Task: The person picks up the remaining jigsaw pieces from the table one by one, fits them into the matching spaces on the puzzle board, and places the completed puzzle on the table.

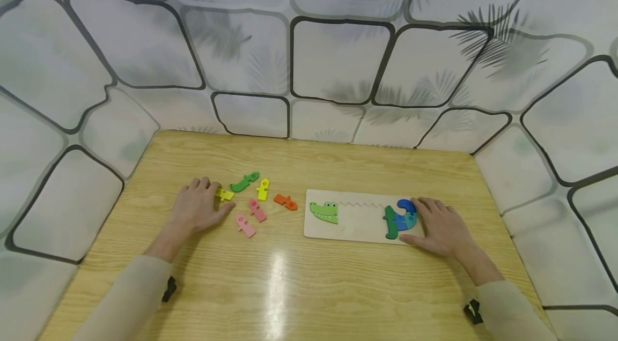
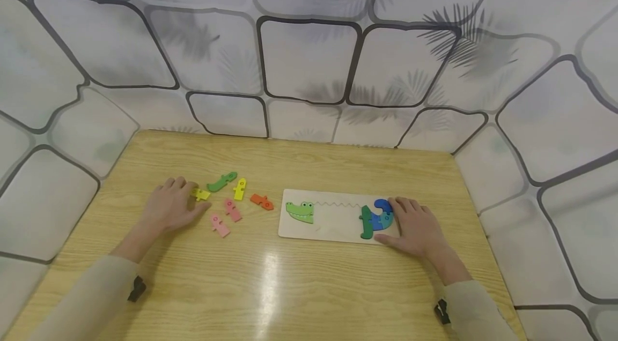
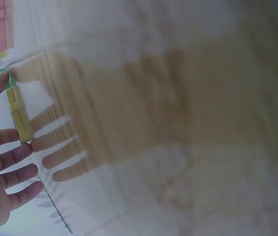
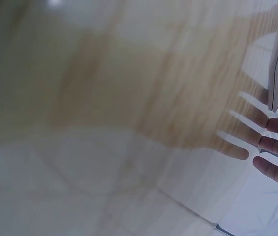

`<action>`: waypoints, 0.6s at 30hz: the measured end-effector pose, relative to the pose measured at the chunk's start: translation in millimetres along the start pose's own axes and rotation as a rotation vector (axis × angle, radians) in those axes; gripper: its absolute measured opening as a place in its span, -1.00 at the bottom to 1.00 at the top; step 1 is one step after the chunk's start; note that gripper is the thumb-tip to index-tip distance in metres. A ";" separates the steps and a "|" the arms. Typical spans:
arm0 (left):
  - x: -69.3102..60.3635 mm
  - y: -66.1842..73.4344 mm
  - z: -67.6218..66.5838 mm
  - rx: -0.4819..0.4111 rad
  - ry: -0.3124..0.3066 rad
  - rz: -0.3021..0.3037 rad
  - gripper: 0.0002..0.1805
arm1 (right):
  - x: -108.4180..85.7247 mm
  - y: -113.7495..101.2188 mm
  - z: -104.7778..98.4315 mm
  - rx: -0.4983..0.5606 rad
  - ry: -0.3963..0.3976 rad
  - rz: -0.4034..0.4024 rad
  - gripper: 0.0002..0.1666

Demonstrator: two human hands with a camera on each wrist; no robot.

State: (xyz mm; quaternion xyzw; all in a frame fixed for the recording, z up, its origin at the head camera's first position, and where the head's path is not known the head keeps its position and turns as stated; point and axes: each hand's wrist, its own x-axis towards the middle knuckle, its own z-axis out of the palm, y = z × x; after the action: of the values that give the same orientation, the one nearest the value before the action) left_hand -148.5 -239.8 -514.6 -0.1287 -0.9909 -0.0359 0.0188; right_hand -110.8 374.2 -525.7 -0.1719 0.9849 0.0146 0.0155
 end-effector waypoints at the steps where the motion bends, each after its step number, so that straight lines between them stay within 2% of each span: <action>1: 0.3 0.2 0.1 0.001 0.003 0.002 -0.19 | 0.0 0.2 0.0 -0.002 -0.003 0.000 0.32; 9: 2.4 1.3 -0.2 0.008 0.006 -0.005 -0.21 | 0.4 0.8 1.7 -0.013 0.000 -0.005 0.33; 18: 4.7 -0.5 0.4 0.009 -0.021 -0.012 -0.24 | 0.3 0.9 0.8 -0.008 -0.008 0.000 0.32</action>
State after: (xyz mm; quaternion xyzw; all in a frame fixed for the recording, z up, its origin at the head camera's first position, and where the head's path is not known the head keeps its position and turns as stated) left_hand -153.2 -239.1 -514.8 -0.1231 -0.9919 -0.0301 0.0087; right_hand -111.4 375.0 -526.4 -0.1720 0.9847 0.0195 0.0189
